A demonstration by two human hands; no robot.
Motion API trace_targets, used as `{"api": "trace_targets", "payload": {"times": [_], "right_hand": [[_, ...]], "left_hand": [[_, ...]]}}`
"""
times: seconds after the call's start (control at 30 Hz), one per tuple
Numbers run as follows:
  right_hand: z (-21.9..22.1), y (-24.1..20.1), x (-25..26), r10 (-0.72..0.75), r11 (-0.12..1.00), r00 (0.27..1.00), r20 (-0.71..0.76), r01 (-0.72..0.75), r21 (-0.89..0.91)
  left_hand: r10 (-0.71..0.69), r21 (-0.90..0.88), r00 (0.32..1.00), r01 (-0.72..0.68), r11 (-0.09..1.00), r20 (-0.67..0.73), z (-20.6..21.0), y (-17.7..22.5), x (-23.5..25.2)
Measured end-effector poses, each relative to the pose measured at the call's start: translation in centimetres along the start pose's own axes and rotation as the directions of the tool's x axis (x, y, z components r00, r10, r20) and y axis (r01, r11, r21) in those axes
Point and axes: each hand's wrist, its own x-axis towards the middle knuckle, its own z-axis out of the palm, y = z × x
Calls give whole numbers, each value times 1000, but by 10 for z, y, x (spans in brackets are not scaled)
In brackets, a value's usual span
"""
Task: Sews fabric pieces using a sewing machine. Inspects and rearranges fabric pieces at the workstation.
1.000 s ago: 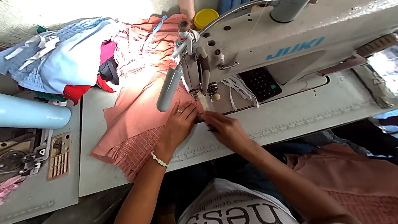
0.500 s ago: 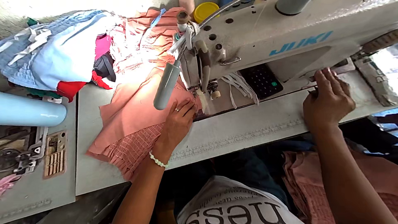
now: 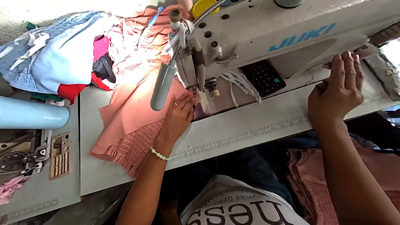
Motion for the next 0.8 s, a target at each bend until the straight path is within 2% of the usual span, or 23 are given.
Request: {"api": "trace_targets", "payload": {"times": [0.23, 0.4, 0.47, 0.57, 0.7, 0.8], "right_hand": [[4, 3, -1, -6, 1000, 1000, -28, 6, 3], [4, 4, -1, -12, 1000, 999, -31, 13, 10], [4, 4, -1, -4, 1000, 1000, -15, 4, 18], [4, 7, -2, -7, 1000, 1000, -3, 7, 28], [4, 9, -3, -21, 999, 1000, -6, 21, 40], [4, 11, -4, -37, 998, 999, -39, 39, 47]], "left_hand": [[-40, -14, 999, 40, 999, 18, -1, -6, 9], [-61, -145, 982, 88, 986, 180, -34, -11, 17], [-63, -135, 981, 89, 987, 182, -45, -15, 15], [-121, -91, 974, 140, 986, 192, -38, -15, 1], [-309, -14, 936, 316, 949, 171, -23, 31, -9], [-482, 16, 832, 498, 867, 275, -32, 73, -5]]}}
